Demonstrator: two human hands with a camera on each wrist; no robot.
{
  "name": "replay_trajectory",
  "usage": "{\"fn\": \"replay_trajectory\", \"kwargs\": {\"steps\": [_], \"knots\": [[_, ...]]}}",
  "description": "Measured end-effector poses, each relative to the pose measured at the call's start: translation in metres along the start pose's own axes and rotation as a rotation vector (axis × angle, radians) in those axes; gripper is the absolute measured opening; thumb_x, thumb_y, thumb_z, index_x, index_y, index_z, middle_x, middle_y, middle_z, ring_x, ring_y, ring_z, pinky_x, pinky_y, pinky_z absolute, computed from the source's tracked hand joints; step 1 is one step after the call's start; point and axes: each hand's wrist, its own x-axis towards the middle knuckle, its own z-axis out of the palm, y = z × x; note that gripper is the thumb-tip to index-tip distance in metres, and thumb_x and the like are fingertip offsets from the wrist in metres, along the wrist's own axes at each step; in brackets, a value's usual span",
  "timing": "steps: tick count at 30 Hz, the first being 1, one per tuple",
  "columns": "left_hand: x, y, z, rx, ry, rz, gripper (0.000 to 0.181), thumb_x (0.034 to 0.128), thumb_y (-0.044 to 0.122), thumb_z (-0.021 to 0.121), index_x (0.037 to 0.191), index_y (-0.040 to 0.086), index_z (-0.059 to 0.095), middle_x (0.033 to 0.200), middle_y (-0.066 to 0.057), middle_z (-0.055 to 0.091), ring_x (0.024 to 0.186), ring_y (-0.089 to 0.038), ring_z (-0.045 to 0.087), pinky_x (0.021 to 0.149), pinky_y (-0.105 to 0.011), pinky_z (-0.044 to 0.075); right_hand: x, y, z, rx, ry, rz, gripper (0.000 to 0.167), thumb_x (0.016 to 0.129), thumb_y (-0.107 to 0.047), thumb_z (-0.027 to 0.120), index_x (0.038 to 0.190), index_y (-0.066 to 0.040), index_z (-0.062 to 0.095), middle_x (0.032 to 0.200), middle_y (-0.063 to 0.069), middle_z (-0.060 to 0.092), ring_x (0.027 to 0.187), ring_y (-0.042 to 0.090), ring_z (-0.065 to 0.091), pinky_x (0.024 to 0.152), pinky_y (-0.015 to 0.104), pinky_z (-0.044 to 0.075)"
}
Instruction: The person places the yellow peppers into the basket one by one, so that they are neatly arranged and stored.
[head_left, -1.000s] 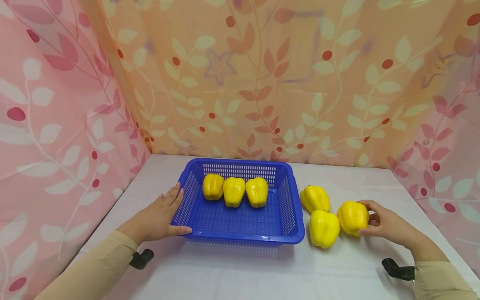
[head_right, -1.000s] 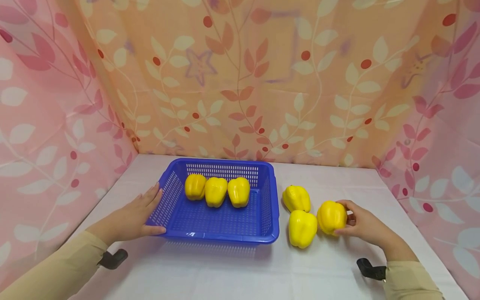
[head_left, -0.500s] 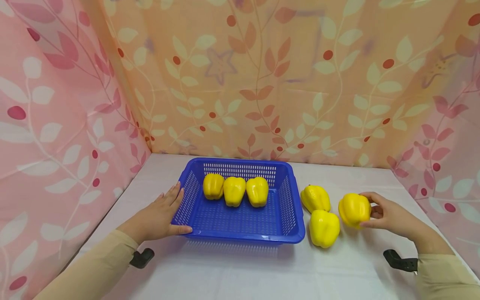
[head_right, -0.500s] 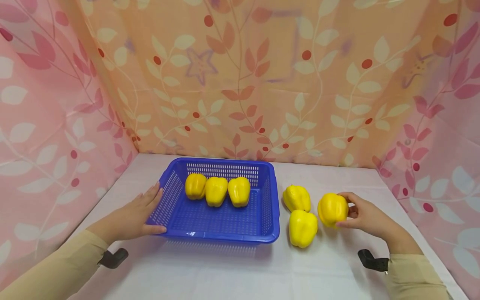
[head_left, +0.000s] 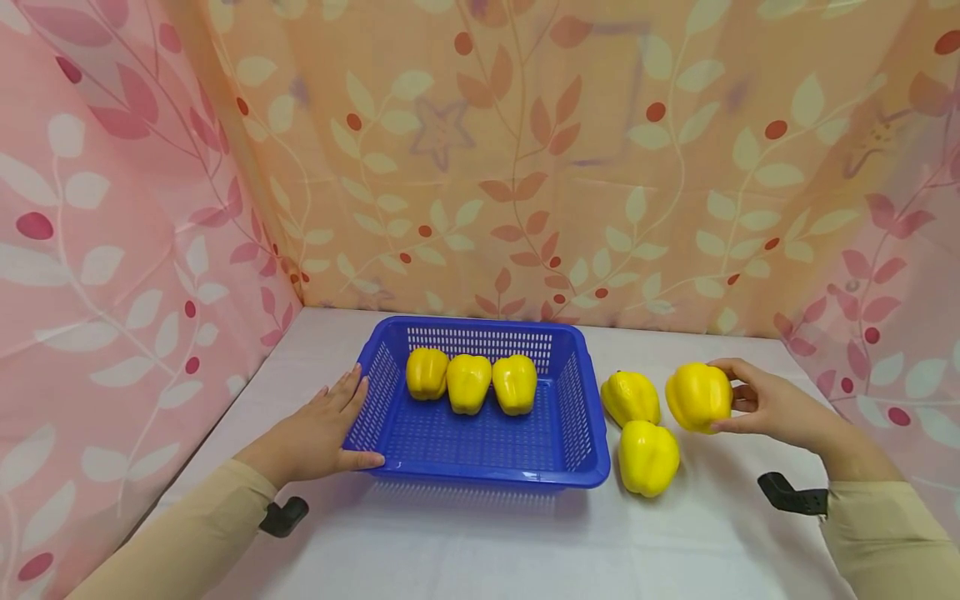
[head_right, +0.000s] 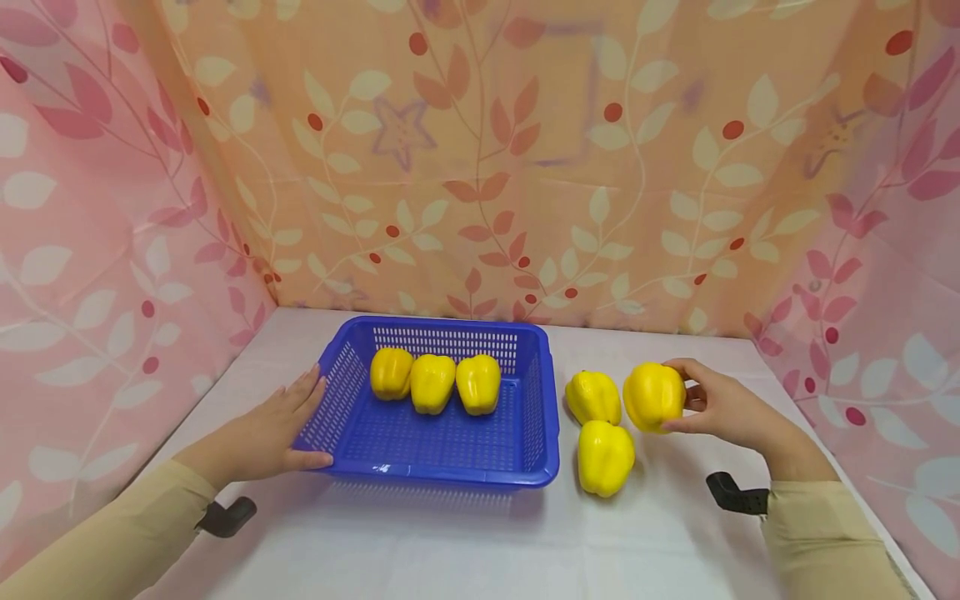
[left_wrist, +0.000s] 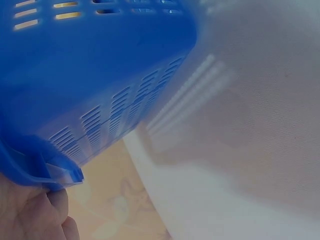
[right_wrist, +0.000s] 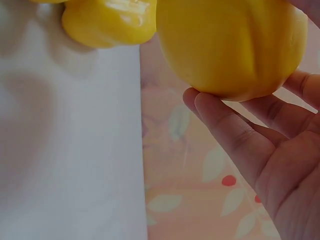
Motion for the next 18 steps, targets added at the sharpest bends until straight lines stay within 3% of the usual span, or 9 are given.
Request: {"fn": "replay_trajectory", "kwargs": {"steps": [15, 18], "knots": [[-0.001, 0.001, -0.001, 0.000, 0.005, 0.002, 0.114, 0.0702, 0.080, 0.042, 0.143, -0.004, 0.016, 0.151, -0.021, 0.005, 0.138, -0.037, 0.009, 0.108, -0.054, 0.015, 0.031, -0.035, -0.002, 0.024, -0.023, -0.082, 0.071, 0.073, -0.025, 0.077, 0.131, -0.011, 0.039, 0.118, 0.006, 0.050, 0.096, 0.009, 0.060, 0.076, 0.021, 0.052], [-0.001, 0.001, -0.001, -0.002, 0.005, 0.001, 0.114, 0.0701, 0.080, 0.043, 0.143, -0.004, 0.016, 0.151, -0.021, 0.005, 0.138, -0.037, 0.009, 0.108, -0.054, 0.015, 0.038, -0.044, -0.002, 0.008, -0.033, -0.094, 0.073, 0.073, -0.025, 0.077, 0.132, -0.011, 0.038, 0.118, 0.006, 0.050, 0.099, 0.017, 0.059, 0.077, 0.023, 0.052]]}}
